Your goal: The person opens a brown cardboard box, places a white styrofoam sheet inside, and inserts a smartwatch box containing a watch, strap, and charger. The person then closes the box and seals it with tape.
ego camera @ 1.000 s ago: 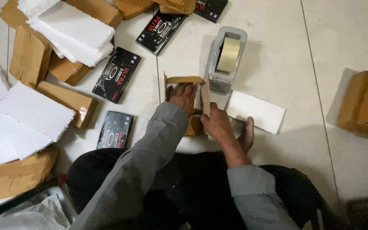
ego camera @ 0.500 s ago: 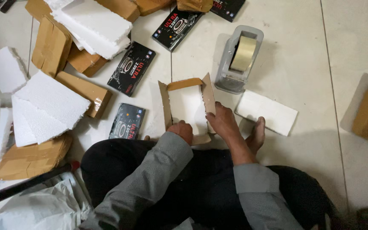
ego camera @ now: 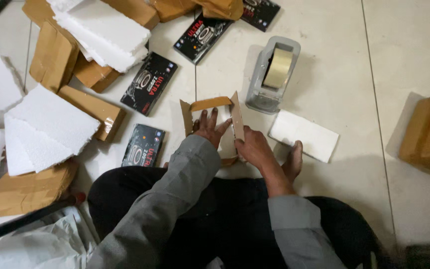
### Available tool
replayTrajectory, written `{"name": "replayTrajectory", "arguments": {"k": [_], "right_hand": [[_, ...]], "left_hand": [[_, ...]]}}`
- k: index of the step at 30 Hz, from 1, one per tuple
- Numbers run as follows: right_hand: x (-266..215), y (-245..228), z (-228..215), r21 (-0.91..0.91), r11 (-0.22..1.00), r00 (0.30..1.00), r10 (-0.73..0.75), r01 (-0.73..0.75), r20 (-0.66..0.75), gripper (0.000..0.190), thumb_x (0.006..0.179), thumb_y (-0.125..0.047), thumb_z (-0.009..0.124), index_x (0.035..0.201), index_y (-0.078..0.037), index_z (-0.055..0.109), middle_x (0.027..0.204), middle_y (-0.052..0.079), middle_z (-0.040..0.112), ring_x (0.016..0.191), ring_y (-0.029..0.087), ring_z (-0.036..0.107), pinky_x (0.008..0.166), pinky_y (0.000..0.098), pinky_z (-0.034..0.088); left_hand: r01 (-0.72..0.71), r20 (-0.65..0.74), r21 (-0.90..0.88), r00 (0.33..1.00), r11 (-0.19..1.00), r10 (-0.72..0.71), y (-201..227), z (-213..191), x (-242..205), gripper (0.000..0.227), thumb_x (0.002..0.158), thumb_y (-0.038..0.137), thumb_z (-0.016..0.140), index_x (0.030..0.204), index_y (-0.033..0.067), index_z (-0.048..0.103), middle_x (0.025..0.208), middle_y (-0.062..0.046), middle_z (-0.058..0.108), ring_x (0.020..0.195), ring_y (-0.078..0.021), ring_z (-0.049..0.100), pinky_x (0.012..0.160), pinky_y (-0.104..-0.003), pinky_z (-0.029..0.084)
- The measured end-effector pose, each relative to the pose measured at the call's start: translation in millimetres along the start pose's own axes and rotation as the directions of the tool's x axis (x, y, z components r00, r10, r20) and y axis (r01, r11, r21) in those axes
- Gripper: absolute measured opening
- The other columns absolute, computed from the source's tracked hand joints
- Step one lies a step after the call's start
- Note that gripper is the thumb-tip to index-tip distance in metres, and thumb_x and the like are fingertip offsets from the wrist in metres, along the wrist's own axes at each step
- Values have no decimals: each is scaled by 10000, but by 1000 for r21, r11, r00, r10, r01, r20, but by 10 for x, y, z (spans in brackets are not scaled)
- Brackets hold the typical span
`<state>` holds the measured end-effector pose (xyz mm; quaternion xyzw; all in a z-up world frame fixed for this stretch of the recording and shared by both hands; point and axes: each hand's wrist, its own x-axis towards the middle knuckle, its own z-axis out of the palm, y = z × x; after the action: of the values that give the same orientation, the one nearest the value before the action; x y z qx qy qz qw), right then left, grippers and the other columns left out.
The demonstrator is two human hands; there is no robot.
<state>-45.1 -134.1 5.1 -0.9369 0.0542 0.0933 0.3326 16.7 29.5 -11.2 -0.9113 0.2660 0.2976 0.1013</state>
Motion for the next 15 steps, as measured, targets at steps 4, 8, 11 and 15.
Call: {"name": "replayTrajectory", "arguments": {"k": [4, 8, 11, 15], "right_hand": [[-147, -74, -89, 260, 920, 949, 245, -292, 198, 336, 911, -141, 530, 1151, 91, 571, 774, 254, 721, 622, 375, 742, 589, 458, 623], [-306, -46, -28, 101, 967, 967, 219, -232, 129, 382, 959, -169, 569, 1170, 147, 528, 758, 272, 712, 619, 353, 746, 602, 428, 623], [-404, 17, -22, -168, 973, 986, 163, -156, 26, 420, 957, -264, 620, 1140, 111, 574, 797, 270, 707, 737, 388, 731, 678, 469, 602], [-518, -16, -270, -183, 958, 976, 218, -219, -27, 512, 930, -386, 652, 1140, 79, 614, 843, 278, 706, 807, 417, 715, 752, 500, 578]], "left_hand": [[-78, -177, -87, 982, 993, 62, -96, -102, 77, 1107, 739, 168, 853, 1586, 261, 147, 1707, -150, 30, 1516, -416, 58, 1193, -503, 240], [-126, -157, -405, 985, 905, 67, -112, -261, -132, 473, 880, 384, 818, 1245, 115, 682, 1296, -137, 705, 1238, -312, 642, 1060, -412, 509], [-287, -629, -434, 775, 854, -60, -102, -218, -413, 215, 983, 265, 753, 905, 74, 692, 918, -117, 726, 911, -329, 705, 829, -447, 558], [-247, -709, -577, 625, 778, -328, -507, -181, -493, 251, 906, 240, 737, 1054, 57, 651, 1056, -141, 672, 980, -320, 671, 874, -415, 551]]}}
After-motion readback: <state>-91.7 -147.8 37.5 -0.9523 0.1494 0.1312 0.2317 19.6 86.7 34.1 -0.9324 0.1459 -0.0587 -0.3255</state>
